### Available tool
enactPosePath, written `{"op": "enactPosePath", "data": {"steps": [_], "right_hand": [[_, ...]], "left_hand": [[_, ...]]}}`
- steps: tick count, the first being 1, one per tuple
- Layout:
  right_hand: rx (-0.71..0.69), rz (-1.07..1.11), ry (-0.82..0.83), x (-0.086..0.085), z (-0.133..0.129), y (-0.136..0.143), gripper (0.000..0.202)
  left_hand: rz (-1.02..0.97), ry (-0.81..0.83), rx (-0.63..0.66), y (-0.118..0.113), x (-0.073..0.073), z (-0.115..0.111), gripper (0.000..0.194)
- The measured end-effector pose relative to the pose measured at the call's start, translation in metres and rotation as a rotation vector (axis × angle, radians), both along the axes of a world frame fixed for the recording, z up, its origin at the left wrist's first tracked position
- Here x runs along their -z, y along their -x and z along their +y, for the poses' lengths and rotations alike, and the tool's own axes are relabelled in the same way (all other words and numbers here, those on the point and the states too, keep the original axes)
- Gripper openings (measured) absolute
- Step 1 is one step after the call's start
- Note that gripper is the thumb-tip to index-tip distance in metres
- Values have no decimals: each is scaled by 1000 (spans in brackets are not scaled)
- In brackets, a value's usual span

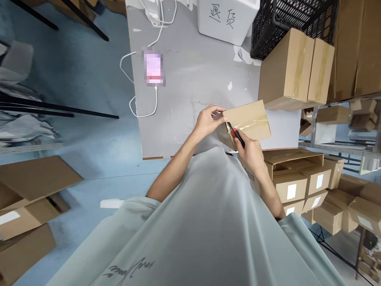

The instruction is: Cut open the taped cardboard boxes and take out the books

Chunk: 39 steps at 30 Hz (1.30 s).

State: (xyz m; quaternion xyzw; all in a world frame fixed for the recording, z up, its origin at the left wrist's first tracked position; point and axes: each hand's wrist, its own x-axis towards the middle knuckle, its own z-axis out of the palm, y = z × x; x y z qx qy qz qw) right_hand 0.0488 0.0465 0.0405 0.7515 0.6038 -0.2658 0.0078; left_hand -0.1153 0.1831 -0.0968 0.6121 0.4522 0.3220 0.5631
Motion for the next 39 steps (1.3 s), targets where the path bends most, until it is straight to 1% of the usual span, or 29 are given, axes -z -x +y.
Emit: {"op": "enactPosePath", "data": {"steps": [3, 7, 11, 14, 17, 21, 23, 26, 28, 32, 34, 36, 38, 39], "right_hand": [[-1, -62, 40, -10, 4, 7, 57], [-12, -79, 75, -22, 3, 14, 56], [1, -152, 135, -26, 5, 32, 55], [33, -241, 216, -26, 14, 51, 56], [49, -296, 286, -32, 20, 62, 54], [32, -321, 361, -47, 19, 57, 43], [23, -325, 358, -50, 19, 52, 38], [-20, -321, 320, -48, 19, 48, 38], [-49, -328, 337, -43, 13, 47, 41], [-48, -336, 437, -41, -14, 45, 44], [-33, -323, 418, -45, -31, 42, 46], [-19, -277, 331, -50, -46, 34, 47], [26, -204, 165, -52, -57, 17, 48], [69, -163, 66, -49, -60, 5, 48]], "left_hand": [[-1, 6, -5, -1, 1, 1, 37], [-3, 11, -10, -3, 4, -1, 38], [-10, 3, -17, -3, 8, -2, 38], [-14, -8, -22, -4, 9, -4, 38], [-18, -8, -42, -5, 9, -6, 38], [-21, 14, -64, -9, 7, -10, 37], [-18, 13, -70, -10, 7, -12, 38], [9, -21, -89, -10, 7, -13, 37], [28, -43, -106, -10, 6, -13, 35], [29, -46, -135, -12, 5, -16, 34], [26, -50, -133, -11, 5, -19, 36], [44, -66, -124, -9, 5, -22, 37], [83, -86, -113, -6, 2, -25, 39], [111, -99, -113, -5, -1, -26, 39]]}}
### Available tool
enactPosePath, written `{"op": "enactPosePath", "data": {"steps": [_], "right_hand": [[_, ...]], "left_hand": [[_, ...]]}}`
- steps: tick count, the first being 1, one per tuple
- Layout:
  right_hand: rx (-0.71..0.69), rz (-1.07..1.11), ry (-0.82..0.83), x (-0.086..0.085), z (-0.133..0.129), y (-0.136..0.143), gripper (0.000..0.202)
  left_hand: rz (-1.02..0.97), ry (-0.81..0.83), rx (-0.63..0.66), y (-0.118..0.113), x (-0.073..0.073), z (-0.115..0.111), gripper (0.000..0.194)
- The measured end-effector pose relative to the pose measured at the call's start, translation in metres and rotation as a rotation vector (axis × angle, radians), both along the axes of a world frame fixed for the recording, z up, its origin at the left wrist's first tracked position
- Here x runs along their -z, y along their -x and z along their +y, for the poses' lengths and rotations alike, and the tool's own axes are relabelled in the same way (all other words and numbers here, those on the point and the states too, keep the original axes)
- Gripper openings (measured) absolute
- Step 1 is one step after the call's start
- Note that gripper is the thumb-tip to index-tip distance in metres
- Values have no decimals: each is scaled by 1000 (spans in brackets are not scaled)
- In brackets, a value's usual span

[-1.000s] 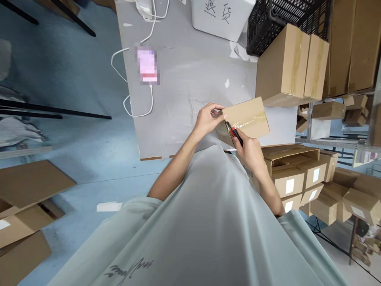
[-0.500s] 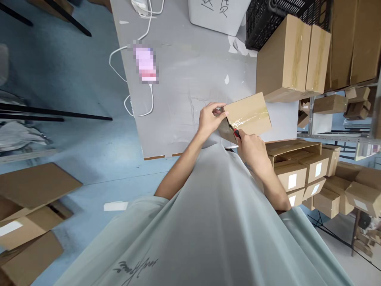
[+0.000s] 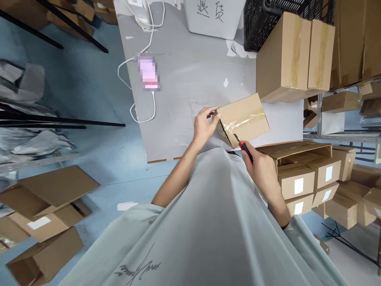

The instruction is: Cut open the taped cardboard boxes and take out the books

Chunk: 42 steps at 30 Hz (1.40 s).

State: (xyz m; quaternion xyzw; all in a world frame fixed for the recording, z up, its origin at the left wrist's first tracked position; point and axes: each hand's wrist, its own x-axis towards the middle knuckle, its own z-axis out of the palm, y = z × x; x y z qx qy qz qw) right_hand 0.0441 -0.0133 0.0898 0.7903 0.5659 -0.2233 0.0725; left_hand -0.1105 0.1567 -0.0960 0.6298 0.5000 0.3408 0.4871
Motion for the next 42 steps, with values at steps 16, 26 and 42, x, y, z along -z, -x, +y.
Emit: {"op": "enactPosePath", "data": {"steps": [16, 26, 42], "right_hand": [[502, 537, -223, 115, 25, -156, 51], [215, 440, -365, 86, 36, -153, 52], [125, 168, 70, 49, 74, -126, 51]], "left_hand": [[356, -187, 120, -140, -43, -23, 58], [425, -164, 176, -131, -47, -22, 43], [530, -246, 205, -131, -35, -24, 45]]}}
